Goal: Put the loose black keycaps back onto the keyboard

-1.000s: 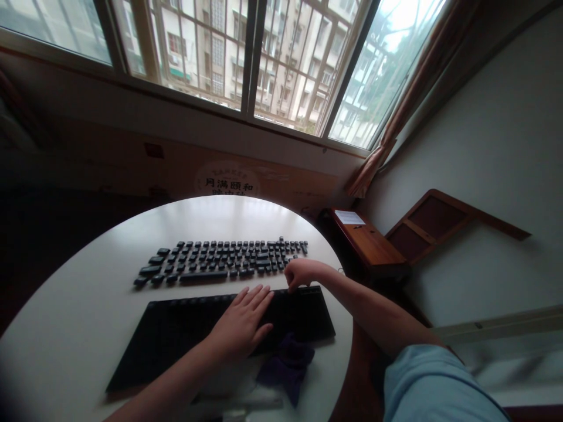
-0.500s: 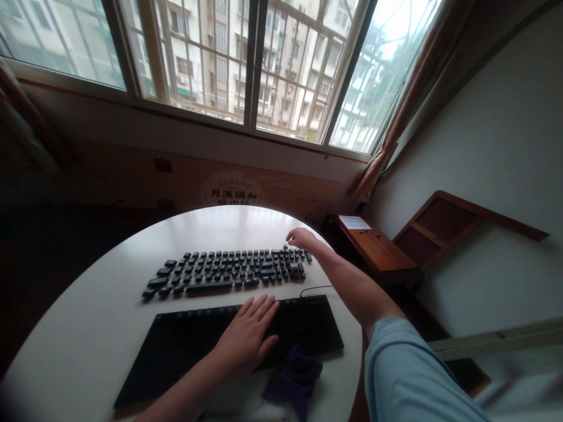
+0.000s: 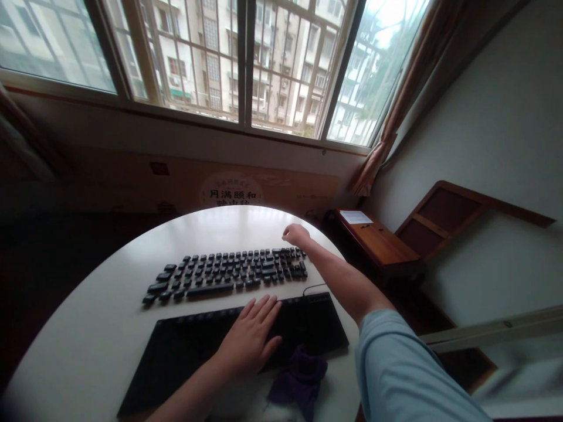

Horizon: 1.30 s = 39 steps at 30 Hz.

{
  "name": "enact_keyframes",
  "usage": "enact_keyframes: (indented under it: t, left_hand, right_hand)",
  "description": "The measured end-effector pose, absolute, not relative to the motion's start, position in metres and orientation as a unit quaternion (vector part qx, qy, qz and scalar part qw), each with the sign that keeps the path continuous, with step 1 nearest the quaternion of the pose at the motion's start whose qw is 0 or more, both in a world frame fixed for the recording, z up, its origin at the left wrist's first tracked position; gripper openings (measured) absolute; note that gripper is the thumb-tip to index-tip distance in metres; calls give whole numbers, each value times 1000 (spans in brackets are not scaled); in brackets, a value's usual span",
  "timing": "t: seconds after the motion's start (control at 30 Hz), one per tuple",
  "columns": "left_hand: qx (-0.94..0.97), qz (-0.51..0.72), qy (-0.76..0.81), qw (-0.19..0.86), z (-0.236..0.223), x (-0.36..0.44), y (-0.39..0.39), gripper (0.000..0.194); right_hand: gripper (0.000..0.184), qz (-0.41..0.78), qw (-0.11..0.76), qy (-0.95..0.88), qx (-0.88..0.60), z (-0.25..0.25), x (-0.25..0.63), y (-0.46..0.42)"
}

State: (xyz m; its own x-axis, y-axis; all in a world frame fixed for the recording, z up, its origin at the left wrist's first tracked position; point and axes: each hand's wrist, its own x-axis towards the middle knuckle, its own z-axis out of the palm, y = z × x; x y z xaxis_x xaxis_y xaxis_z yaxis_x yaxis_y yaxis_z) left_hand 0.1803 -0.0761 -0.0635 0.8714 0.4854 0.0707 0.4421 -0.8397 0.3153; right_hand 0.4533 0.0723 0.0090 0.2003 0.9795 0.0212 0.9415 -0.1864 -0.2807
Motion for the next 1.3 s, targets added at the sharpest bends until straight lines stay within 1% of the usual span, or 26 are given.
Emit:
enact_keyframes:
  t: [0.1,0.2,0.3,0.43,0.57,0.7,0.8,1.0,1.3]
  left_hand:
    - [956,69,244,147,-65,181,-75,69]
    - [957,75,241,144,-66,181,-75,68]
    - [957,85,241,138,-66,181,-76,67]
    - [955,75,257,131,-59,185,-78,68]
    - [956,72,264,109,-46,192,-81,66]
    - [963,64,246,88,-37,205,-72,67]
    - [970,54,224,77,-38,213,-60,63]
    - [978,47,185,80,-48,215,-48,56]
    - [981,65,177,55,-55,212,-48,59]
  right_hand:
    - [24,70,183,-648,-736,22,452,33]
    - [25,118,240,-686,-677,23,451,-28]
    - [25,176,271,-693,-645,8,449,-87]
    - [25,200,309,-664,-651,-22,448,-129]
    - [23,186,346,-657,-643,-44,451,-137]
    - [19,125,365,-683,-620,-56,453,-136]
    - [17,102,373,-689,-613,-64,453,-133]
    - [13,111,357,-703,-605,-74,453,-129]
    - [13,97,349,-708,-607,-74,451,-128]
